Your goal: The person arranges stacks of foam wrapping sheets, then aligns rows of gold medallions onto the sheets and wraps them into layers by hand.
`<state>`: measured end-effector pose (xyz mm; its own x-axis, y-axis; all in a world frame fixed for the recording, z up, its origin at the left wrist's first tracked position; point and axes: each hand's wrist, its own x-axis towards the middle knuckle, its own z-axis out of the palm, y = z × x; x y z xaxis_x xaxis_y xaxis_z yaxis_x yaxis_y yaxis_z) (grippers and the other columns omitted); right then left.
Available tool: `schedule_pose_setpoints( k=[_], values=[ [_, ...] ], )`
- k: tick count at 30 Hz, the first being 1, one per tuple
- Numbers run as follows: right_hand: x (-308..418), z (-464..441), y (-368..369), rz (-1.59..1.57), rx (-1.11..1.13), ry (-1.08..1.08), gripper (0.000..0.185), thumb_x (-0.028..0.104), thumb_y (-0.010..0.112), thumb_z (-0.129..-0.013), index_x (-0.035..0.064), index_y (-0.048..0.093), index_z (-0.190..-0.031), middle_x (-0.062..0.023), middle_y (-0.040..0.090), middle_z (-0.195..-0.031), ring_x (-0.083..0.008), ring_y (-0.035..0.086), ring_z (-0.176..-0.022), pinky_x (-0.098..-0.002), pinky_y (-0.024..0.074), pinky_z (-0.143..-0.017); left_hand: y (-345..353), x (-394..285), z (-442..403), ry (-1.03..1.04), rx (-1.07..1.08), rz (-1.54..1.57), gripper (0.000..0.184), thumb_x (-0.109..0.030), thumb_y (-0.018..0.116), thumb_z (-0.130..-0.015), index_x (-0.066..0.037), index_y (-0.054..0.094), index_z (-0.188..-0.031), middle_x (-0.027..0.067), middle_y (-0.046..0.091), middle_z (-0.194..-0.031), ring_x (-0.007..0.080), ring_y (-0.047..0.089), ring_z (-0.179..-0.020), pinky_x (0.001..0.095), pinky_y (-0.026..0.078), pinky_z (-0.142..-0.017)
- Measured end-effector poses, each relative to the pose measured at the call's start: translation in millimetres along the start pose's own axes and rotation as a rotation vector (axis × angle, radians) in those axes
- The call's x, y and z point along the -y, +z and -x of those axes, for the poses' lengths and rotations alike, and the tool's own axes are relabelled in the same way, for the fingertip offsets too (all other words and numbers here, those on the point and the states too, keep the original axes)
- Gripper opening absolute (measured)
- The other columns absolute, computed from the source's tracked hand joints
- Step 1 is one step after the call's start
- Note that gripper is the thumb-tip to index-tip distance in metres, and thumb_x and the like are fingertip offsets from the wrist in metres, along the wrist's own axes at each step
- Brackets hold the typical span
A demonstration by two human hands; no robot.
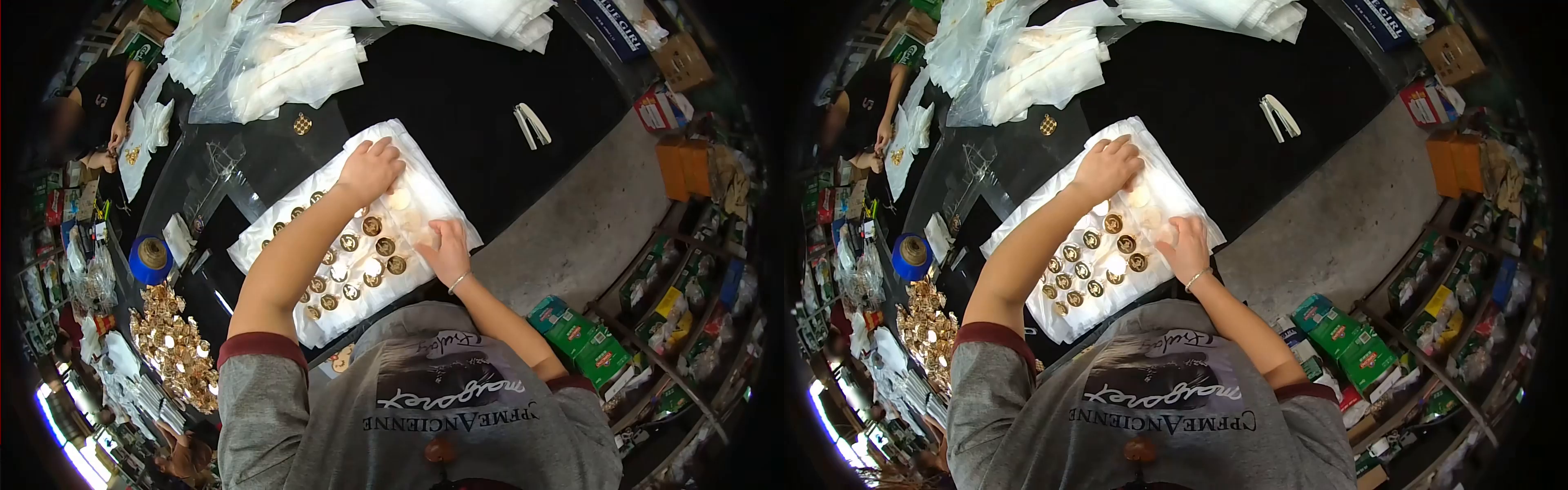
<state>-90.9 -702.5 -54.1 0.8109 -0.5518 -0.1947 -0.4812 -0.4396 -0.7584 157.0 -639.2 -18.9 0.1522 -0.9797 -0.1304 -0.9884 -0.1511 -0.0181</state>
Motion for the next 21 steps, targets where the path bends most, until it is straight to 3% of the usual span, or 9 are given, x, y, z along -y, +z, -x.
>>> schedule_pose_setpoints(
  k=[6, 12, 16, 19, 21],
  values=[
    [2.0, 4.6, 6.0, 0.117, -0.005, 0.027, 0.043, 0.015, 0.074, -0.072, 0.0109, 0.057, -0.112, -0.0122, 0.049, -0.113, -0.0290, 0.046, -0.107, -0.0336, 0.0389, -0.093, 15.6, 7.5, 19.0, 0.021, -0.097, -0.033, 0.026, -0.025, 0.059, -0.085, -0.012, 0.056, -0.107, 0.0004, 0.056, -0.126, 0.0201, 0.047, -0.128, 0.0329, 0.039, -0.102],
    [9.5, 19.2, -10.5, 0.128, 0.002, -0.119, 0.040, 0.022, 0.079, -0.069, 0.0103, 0.061, -0.102, -0.0076, 0.054, -0.111, -0.0262, 0.047, -0.104, -0.0363, 0.0385, -0.093, -0.2, 22.0, 64.2, 0.044, -0.285, 0.005, 0.023, -0.022, 0.054, -0.086, -0.010, 0.054, -0.106, 0.0021, 0.056, -0.127, 0.0205, 0.047, -0.128, 0.0343, 0.037, -0.106],
    [20.6, 28.5, -19.0, 0.088, -0.023, -0.081, 0.032, 0.025, 0.080, -0.069, 0.0100, 0.065, -0.094, -0.0062, 0.056, -0.115, -0.0257, 0.047, -0.107, -0.0353, 0.0385, -0.093, 13.9, 33.7, 109.5, -0.038, -0.220, -0.039, 0.025, -0.021, 0.053, -0.087, -0.010, 0.055, -0.110, -0.0015, 0.056, -0.128, 0.0187, 0.048, -0.127, 0.0327, 0.038, -0.104],
    [15.4, 25.6, -22.7, -0.185, 0.136, 0.241, 0.029, 0.026, 0.079, -0.070, 0.0109, 0.067, -0.092, -0.0046, 0.057, -0.116, -0.0246, 0.048, -0.109, -0.0352, 0.0378, -0.094, 9.7, 28.3, 117.4, -0.143, -0.236, 0.034, 0.027, -0.020, 0.054, -0.085, -0.012, 0.057, -0.110, -0.0022, 0.057, -0.125, 0.0185, 0.051, -0.121, 0.0326, 0.039, -0.101],
    [18.0, 21.7, -20.5, -0.273, 0.196, 0.343, 0.028, 0.026, 0.079, -0.070, 0.0112, 0.068, -0.092, -0.0040, 0.058, -0.117, -0.0242, 0.048, -0.110, -0.0351, 0.0376, -0.094, 7.7, 19.2, 111.9, -0.213, -0.238, 0.131, 0.026, -0.019, 0.054, -0.084, -0.014, 0.059, -0.109, -0.0027, 0.059, -0.122, 0.0183, 0.054, -0.114, 0.0324, 0.040, -0.097]
  ],
)
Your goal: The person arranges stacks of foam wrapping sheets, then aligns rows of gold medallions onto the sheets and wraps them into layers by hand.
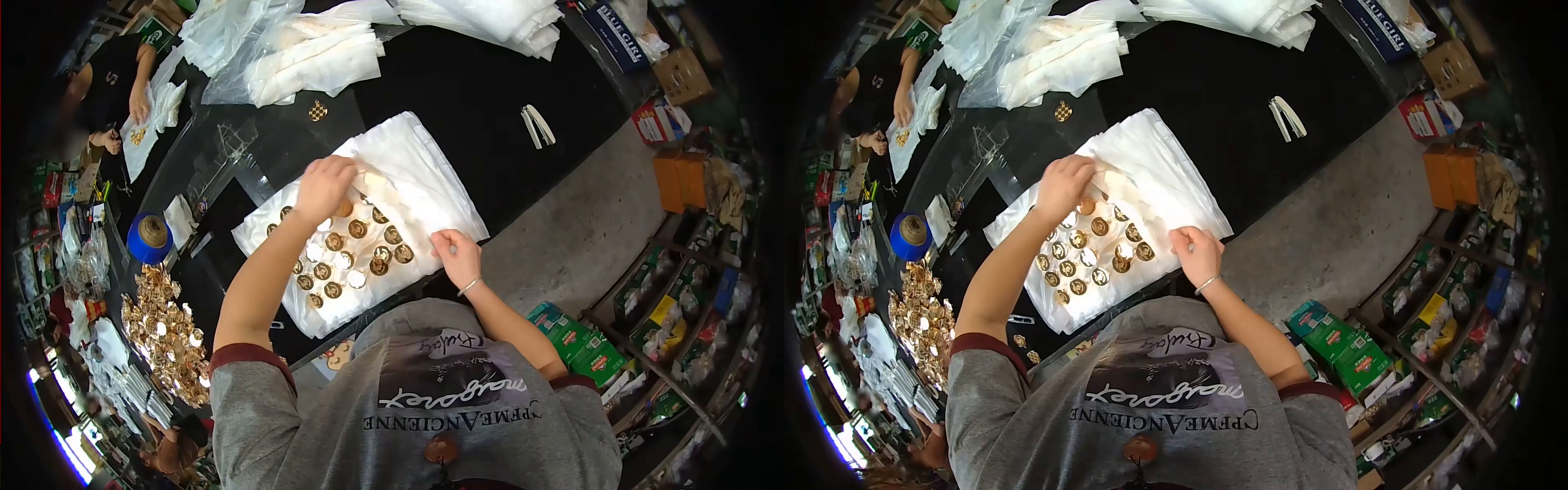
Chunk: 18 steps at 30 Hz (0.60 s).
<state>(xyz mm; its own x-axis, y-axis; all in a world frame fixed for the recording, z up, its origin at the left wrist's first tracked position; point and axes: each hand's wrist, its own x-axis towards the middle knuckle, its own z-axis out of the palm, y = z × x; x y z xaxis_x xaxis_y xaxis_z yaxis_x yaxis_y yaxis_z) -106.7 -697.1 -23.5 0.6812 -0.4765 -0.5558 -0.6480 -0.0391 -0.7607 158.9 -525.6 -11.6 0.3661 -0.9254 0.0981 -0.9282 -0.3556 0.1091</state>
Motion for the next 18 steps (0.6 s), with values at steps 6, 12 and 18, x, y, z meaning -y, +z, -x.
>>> schedule_pose_setpoints(
  k=[6, 12, 18],
  values=[
    [14.5, -1.5, 13.9, 0.352, 0.011, -0.002, 0.029, 0.027, 0.077, -0.073, 0.0119, 0.069, -0.097, -0.0068, 0.053, -0.127, -0.0290, 0.044, -0.115, -0.0381, 0.0355, -0.098, 19.8, -22.6, -29.4, 0.053, 0.161, -0.019, 0.023, -0.019, 0.054, -0.084, -0.015, 0.060, -0.106, -0.0024, 0.058, -0.121, 0.0192, 0.054, -0.113, 0.0323, 0.040, -0.096],
    [-0.6, 11.7, 42.7, 0.601, -0.166, -0.325, 0.028, 0.033, 0.075, -0.076, 0.0121, 0.070, -0.095, -0.0094, 0.047, -0.133, -0.0347, 0.039, -0.119, -0.0439, 0.0321, -0.101, 16.6, -1.5, -15.8, 0.165, 0.060, -0.136, 0.022, -0.020, 0.054, -0.085, -0.015, 0.060, -0.106, 0.0002, 0.054, -0.129, 0.0224, 0.047, -0.126, 0.0322, 0.037, -0.102],
    [-5.9, 41.8, 41.1, 0.577, -0.140, -0.526, 0.031, 0.034, 0.075, -0.075, 0.0134, 0.069, -0.098, -0.0103, 0.046, -0.132, -0.0353, 0.038, -0.119, -0.0466, 0.0303, -0.102, -6.1, 8.5, 25.1, 0.180, -0.081, -0.103, 0.025, -0.019, 0.054, -0.084, -0.015, 0.058, -0.108, 0.0018, 0.053, -0.130, 0.0231, 0.046, -0.126, 0.0328, 0.038, -0.102]
  ],
)
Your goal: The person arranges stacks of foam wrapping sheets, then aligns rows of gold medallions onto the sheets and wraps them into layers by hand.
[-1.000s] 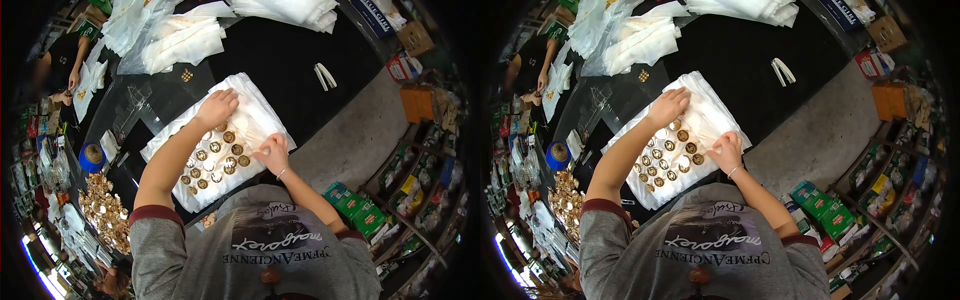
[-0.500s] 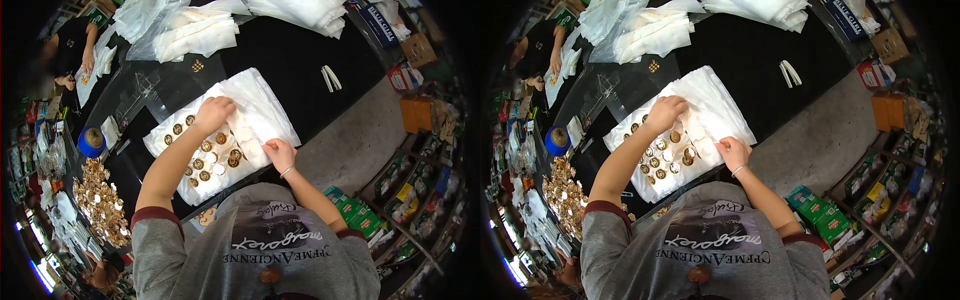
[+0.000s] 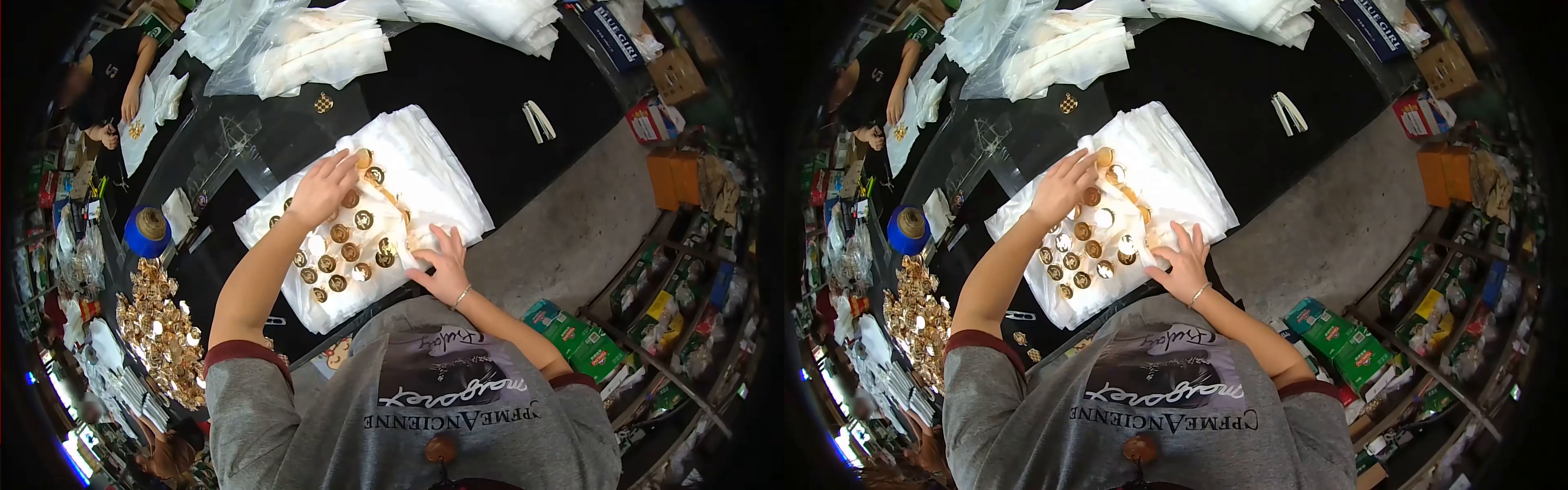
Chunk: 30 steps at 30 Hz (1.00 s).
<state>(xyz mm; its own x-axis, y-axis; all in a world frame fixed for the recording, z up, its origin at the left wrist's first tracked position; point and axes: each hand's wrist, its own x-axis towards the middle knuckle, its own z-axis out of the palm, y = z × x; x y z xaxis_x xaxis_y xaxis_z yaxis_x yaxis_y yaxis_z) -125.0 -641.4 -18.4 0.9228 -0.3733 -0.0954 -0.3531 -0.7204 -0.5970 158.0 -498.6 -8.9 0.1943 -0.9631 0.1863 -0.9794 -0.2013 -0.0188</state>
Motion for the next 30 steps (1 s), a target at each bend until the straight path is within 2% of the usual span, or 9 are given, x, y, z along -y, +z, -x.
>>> schedule_pose_setpoints(
  k=[2, 6, 7, 11, 12, 16, 22, 26, 30],
  values=[
    [0.9, 1.6, -1.6, 0.009, 0.032, -0.031, 0.031, 0.033, 0.075, -0.075, 0.0138, 0.069, -0.099, -0.0104, 0.047, -0.131, -0.0349, 0.038, -0.119, -0.0466, 0.0302, -0.102, -3.3, 3.3, 12.6, -0.022, -0.012, -0.004, 0.027, -0.019, 0.055, -0.083, -0.014, 0.058, -0.109, 0.0021, 0.053, -0.130, 0.0230, 0.047, -0.126, 0.0329, 0.038, -0.101],
    [-1.9, -0.4, 1.1, 0.054, -0.048, 0.031, 0.030, 0.029, 0.074, -0.077, 0.0110, 0.066, -0.100, -0.0097, 0.051, -0.123, -0.0343, 0.041, -0.116, -0.0416, 0.0340, -0.099, 7.3, 5.1, 40.9, -0.323, 0.120, 0.169, 0.028, -0.018, 0.055, -0.084, -0.014, 0.057, -0.112, 0.0034, 0.052, -0.131, 0.0231, 0.049, -0.121, 0.0334, 0.040, -0.098],
    [0.1, -1.8, 2.7, 0.055, -0.043, 0.024, 0.030, 0.029, 0.074, -0.077, 0.0110, 0.066, -0.100, -0.0097, 0.051, -0.123, -0.0343, 0.041, -0.116, -0.0416, 0.0340, -0.099, 10.3, 4.6, 43.9, -0.332, 0.119, 0.168, 0.028, -0.018, 0.055, -0.084, -0.014, 0.057, -0.112, 0.0034, 0.052, -0.131, 0.0231, 0.049, -0.121, 0.0334, 0.040, -0.098],
    [28.4, -15.2, -6.9, 0.069, 0.082, 0.006, 0.025, 0.025, 0.073, -0.079, 0.0075, 0.063, -0.094, -0.0094, 0.056, -0.107, -0.0311, 0.051, -0.103, -0.0363, 0.0424, -0.087, 15.6, -12.7, 20.2, -0.252, 0.095, 0.159, 0.041, -0.016, 0.065, -0.075, -0.015, 0.056, -0.116, 0.0016, 0.052, -0.132, 0.0222, 0.050, -0.118, 0.0341, 0.043, -0.095],
    [29.1, -16.5, -3.9, 0.073, 0.086, 0.005, 0.025, 0.025, 0.073, -0.079, 0.0075, 0.063, -0.094, -0.0094, 0.056, -0.107, -0.0311, 0.051, -0.103, -0.0363, 0.0424, -0.087, 14.3, -13.4, 17.3, -0.257, 0.093, 0.163, 0.041, -0.016, 0.065, -0.075, -0.015, 0.056, -0.116, 0.0016, 0.052, -0.132, 0.0222, 0.050, -0.118, 0.0341, 0.043, -0.095],
    [28.7, -19.3, 17.7, 0.012, 0.244, 0.112, 0.023, 0.024, 0.071, -0.080, 0.0065, 0.061, -0.091, -0.0094, 0.057, -0.094, -0.0293, 0.057, -0.086, -0.0349, 0.0460, -0.073, -0.2, -5.6, 11.9, -0.186, 0.232, 0.004, 0.037, -0.016, 0.065, -0.075, -0.015, 0.057, -0.111, 0.0013, 0.052, -0.131, 0.0220, 0.048, -0.121, 0.0340, 0.042, -0.096],
    [25.5, -13.7, 22.6, 0.029, 0.130, -0.001, 0.019, 0.022, 0.070, -0.080, 0.0067, 0.061, -0.088, -0.0091, 0.058, -0.087, -0.0274, 0.057, -0.073, -0.0344, 0.0468, -0.065, 0.8, -1.8, 9.7, -0.108, 0.249, -0.052, 0.029, -0.017, 0.058, -0.082, -0.015, 0.058, -0.111, 0.0026, 0.053, -0.129, 0.0223, 0.049, -0.118, 0.0345, 0.041, -0.095],
    [35.2, -8.8, 19.7, -0.078, 0.314, -0.157, 0.017, 0.021, 0.069, -0.082, 0.0062, 0.060, -0.082, -0.0066, 0.060, -0.079, -0.0263, 0.057, -0.066, -0.0340, 0.0465, -0.063, 0.1, 7.1, 45.8, -0.121, 0.011, -0.033, 0.031, -0.016, 0.060, -0.080, -0.015, 0.058, -0.110, 0.0027, 0.054, -0.128, 0.0220, 0.049, -0.118, 0.0340, 0.040, -0.096],
    [49.1, -6.9, 19.3, -0.250, 0.343, -0.001, 0.019, 0.022, 0.068, -0.083, 0.0065, 0.058, -0.079, -0.0069, 0.060, -0.074, -0.0289, 0.056, -0.062, -0.0379, 0.0464, -0.061, -7.5, 5.5, 82.5, -0.247, 0.027, -0.029, 0.030, -0.017, 0.059, -0.080, -0.014, 0.057, -0.110, 0.0020, 0.055, -0.127, 0.0212, 0.049, -0.118, 0.0332, 0.041, -0.095]
  ],
)
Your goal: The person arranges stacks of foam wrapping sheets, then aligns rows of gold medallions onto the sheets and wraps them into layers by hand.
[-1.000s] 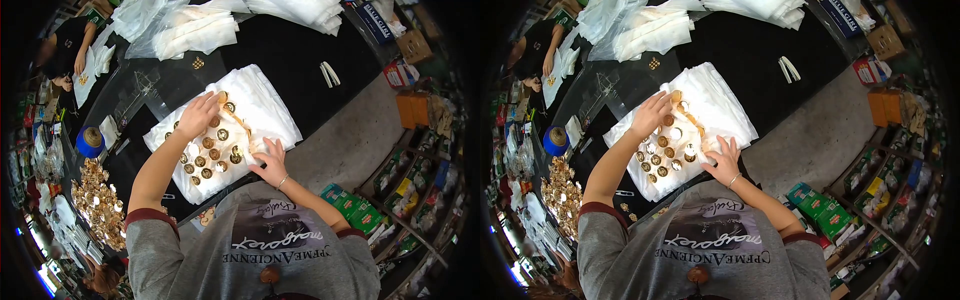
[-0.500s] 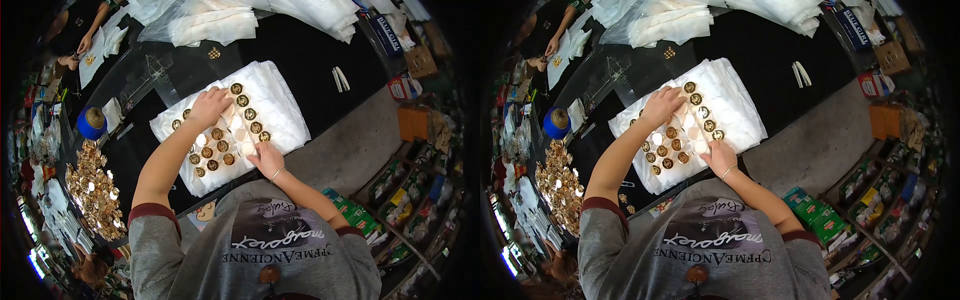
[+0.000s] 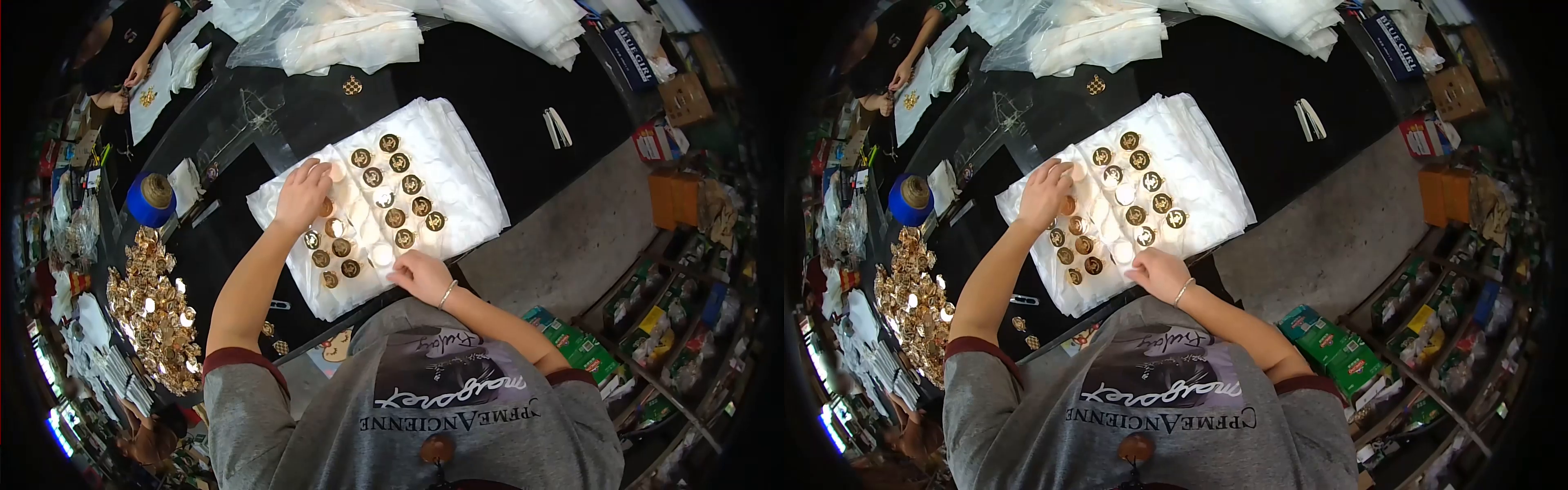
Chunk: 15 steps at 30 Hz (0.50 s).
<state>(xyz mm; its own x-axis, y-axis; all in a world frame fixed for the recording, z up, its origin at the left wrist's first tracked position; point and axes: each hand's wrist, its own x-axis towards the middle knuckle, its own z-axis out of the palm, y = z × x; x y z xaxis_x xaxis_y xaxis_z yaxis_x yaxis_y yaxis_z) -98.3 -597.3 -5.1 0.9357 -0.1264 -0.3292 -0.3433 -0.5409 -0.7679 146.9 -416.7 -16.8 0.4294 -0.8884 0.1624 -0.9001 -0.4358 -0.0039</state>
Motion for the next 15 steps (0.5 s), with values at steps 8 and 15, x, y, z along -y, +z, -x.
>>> schedule_pose_setpoints(
  k=[8, 15],
  values=[
    [-0.8, -9.7, 9.8, 0.102, 0.147, 0.106, 0.021, 0.024, 0.066, -0.084, 0.0062, 0.057, -0.077, -0.0075, 0.061, -0.072, -0.0290, 0.057, -0.061, -0.0386, 0.0458, -0.060, 7.3, -14.5, -16.7, 0.026, 0.135, 0.021, 0.030, -0.014, 0.056, -0.081, -0.015, 0.056, -0.111, -0.0008, 0.053, -0.130, 0.0196, 0.054, -0.108, 0.0315, 0.046, -0.087],
    [23.0, -11.5, 22.5, 0.158, 0.240, -0.020, 0.020, 0.024, 0.068, -0.083, 0.0071, 0.060, -0.079, -0.0068, 0.061, -0.066, -0.0272, 0.057, -0.059, -0.0346, 0.0461, -0.058, -5.8, 3.7, -4.9, 0.049, 0.145, -0.055, 0.022, -0.017, 0.058, -0.081, -0.014, 0.059, -0.102, 0.0006, 0.053, -0.130, 0.0190, 0.054, -0.108, 0.0305, 0.046, -0.084]
  ],
)
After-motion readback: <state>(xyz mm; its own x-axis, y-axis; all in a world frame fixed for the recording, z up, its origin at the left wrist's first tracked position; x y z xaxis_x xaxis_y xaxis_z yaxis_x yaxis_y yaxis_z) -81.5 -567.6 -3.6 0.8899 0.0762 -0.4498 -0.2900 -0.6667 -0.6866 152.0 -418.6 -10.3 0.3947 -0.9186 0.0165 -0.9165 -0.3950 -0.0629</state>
